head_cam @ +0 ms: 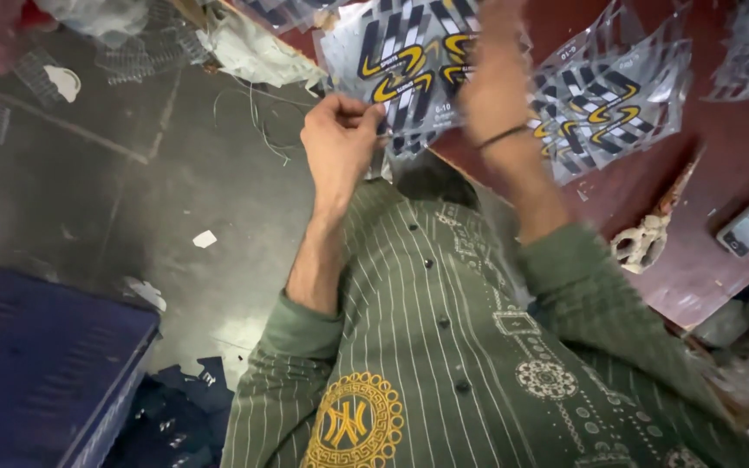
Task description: The person sorts through plastic packets containing printed stickers by hand on a table, moving them between stacks.
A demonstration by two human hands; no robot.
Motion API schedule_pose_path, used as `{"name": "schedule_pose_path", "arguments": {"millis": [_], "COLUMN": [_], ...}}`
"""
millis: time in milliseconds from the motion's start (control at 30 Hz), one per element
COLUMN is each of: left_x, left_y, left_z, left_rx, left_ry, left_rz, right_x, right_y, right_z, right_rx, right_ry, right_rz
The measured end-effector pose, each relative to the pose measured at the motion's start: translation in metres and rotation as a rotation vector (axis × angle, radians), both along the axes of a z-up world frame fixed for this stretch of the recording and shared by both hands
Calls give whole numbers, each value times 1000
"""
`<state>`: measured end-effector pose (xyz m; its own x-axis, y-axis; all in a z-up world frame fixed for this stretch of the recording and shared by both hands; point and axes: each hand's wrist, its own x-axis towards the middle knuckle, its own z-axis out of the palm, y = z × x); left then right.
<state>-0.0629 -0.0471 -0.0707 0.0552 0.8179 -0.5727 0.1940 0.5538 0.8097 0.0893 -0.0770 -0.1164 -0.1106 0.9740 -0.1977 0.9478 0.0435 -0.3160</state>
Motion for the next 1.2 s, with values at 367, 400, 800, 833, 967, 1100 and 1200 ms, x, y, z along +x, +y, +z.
{"name": "schedule_pose_path", "arguments": {"millis": [367,400,800,833,967,1100,1200], "left_x": [3,1,5,3,-2,-5,2], "left_y": [9,9,89,93,68,13,-6], "left_z": [6,6,49,51,39,4,16], "left_rx": [-14,-29,749,757,760,653,716], "left_ry": [55,59,45,48,321,421,510], "left_rz": [-35,-37,-110,-105,-101,-175,-168], "right_x": [13,-3,158,164,169,136,109], "right_y": [0,-13,-125,-129,-129,-94,-80], "right_z": [71,71,59,54,40,39,36], "right_rx": [55,315,616,622,467,223,309], "right_ry": [232,198,512,517,818,560,278], "right_rz": [-138,232,-736,-729,-929,-784,-602]}}
